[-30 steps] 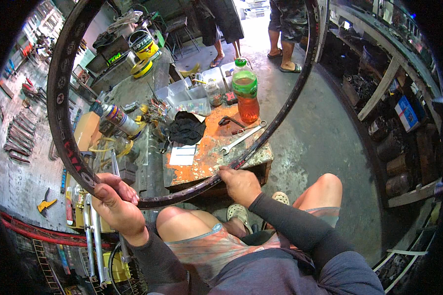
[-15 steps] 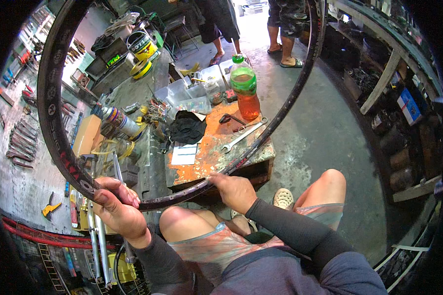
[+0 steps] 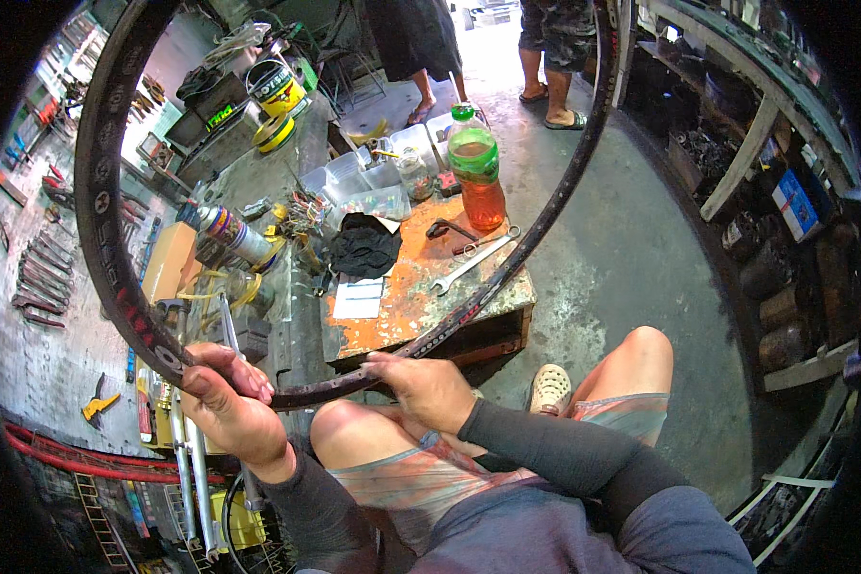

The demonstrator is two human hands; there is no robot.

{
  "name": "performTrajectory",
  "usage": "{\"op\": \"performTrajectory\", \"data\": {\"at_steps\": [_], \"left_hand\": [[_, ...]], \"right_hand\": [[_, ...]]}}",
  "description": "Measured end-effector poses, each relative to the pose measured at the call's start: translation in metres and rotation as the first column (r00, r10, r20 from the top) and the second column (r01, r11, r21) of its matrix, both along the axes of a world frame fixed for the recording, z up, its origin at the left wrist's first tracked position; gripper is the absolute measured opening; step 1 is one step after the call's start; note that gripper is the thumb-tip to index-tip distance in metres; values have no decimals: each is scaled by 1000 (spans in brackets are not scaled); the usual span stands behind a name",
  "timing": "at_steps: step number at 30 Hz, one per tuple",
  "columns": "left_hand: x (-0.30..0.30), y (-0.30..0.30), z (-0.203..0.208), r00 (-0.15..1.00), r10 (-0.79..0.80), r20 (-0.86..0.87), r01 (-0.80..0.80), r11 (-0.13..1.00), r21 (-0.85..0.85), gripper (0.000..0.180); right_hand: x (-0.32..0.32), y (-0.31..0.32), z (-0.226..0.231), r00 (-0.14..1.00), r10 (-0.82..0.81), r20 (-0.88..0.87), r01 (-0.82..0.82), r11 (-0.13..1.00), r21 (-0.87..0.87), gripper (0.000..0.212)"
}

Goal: The person sits on the floor and cleans a bicycle rim by hand, rotating it and wiping the inner and outer surfaces with a cloth. The person repeatedly inspects the rim while removing dirt and debris.

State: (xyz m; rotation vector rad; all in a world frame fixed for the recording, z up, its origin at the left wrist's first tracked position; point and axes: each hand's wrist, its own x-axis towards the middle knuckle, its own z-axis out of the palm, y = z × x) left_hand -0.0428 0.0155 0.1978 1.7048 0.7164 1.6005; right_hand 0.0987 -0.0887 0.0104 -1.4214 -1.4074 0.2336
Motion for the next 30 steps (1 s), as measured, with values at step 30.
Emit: {"op": "performTrajectory", "data": {"at_steps": [30], "left_hand": [[-8, 13, -9, 1000, -11, -3, 11, 1000, 13, 71]], "right_hand": [[27, -20, -55, 986, -114, 118, 117, 993, -20, 42]]}}
